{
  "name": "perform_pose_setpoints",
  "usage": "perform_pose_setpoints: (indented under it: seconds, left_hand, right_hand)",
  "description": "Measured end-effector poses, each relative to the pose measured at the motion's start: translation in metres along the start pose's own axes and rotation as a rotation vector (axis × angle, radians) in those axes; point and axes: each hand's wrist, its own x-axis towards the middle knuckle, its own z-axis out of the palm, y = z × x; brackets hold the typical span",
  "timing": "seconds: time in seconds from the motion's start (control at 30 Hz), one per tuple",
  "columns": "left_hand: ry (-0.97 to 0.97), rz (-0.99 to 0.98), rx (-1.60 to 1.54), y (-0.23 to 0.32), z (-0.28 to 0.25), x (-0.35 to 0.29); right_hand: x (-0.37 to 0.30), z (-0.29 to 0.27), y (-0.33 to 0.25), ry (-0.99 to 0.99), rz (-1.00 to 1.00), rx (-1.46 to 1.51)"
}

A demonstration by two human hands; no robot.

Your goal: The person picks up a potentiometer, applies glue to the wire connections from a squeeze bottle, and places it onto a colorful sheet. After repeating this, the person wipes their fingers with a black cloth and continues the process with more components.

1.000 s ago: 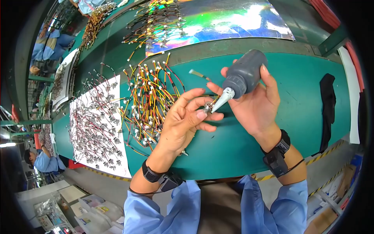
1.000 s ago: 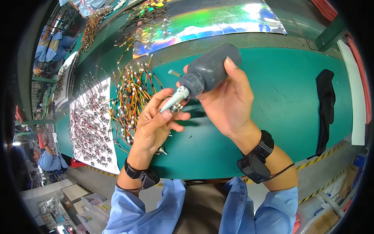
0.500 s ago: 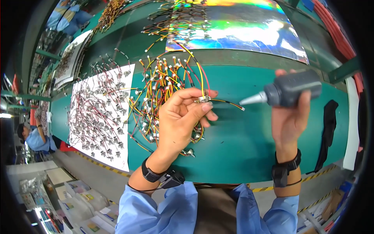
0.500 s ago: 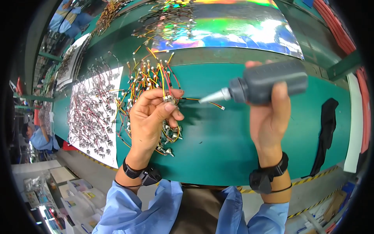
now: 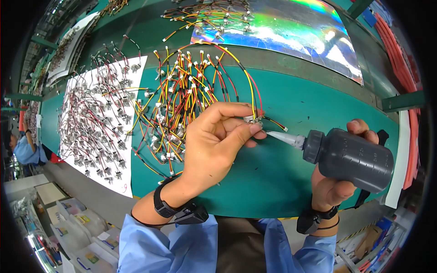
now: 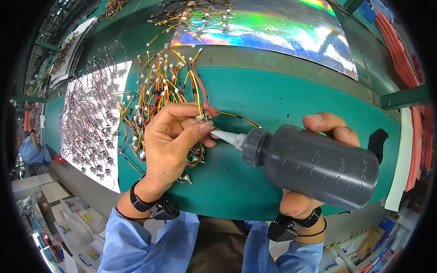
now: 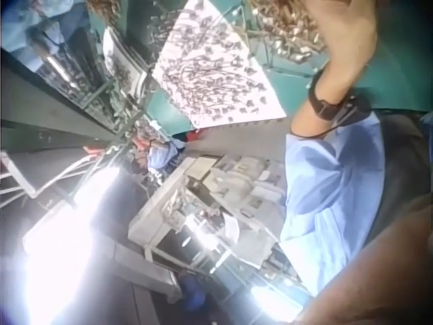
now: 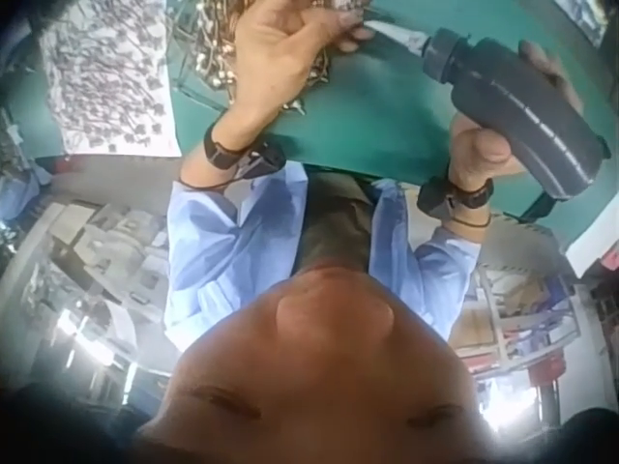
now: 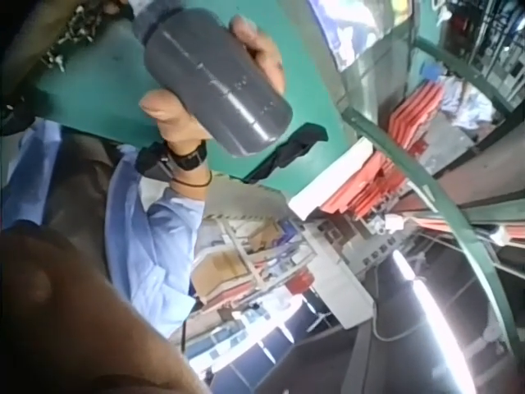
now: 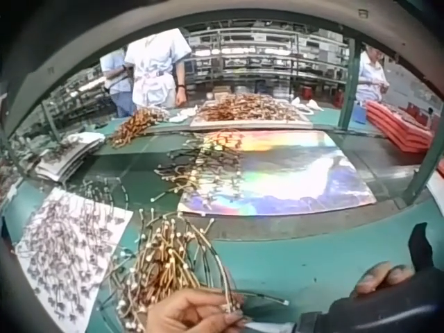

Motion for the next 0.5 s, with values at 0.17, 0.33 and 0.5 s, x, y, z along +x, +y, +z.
perform_pose_setpoints:
  seconds: [0.17,0.33,0.5]
  left_hand:
    - [-0.010,0.014,-0.034,-0.002,0.002,-0.002]
    - [-0.014,0.006,-0.042,-0.004,0.001,-0.002]
    - [-0.027,0.036,-0.060,-0.005,0.002,-0.002]
  right_hand:
    - [-0.008,-0.006,0.002,-0.053,-0.069,-0.054]
    - [-0.012,0.003,0.001,0.106,0.010,-0.027]
    - [-0.012,0.008,-0.002,0.129,0.068,-0.019]
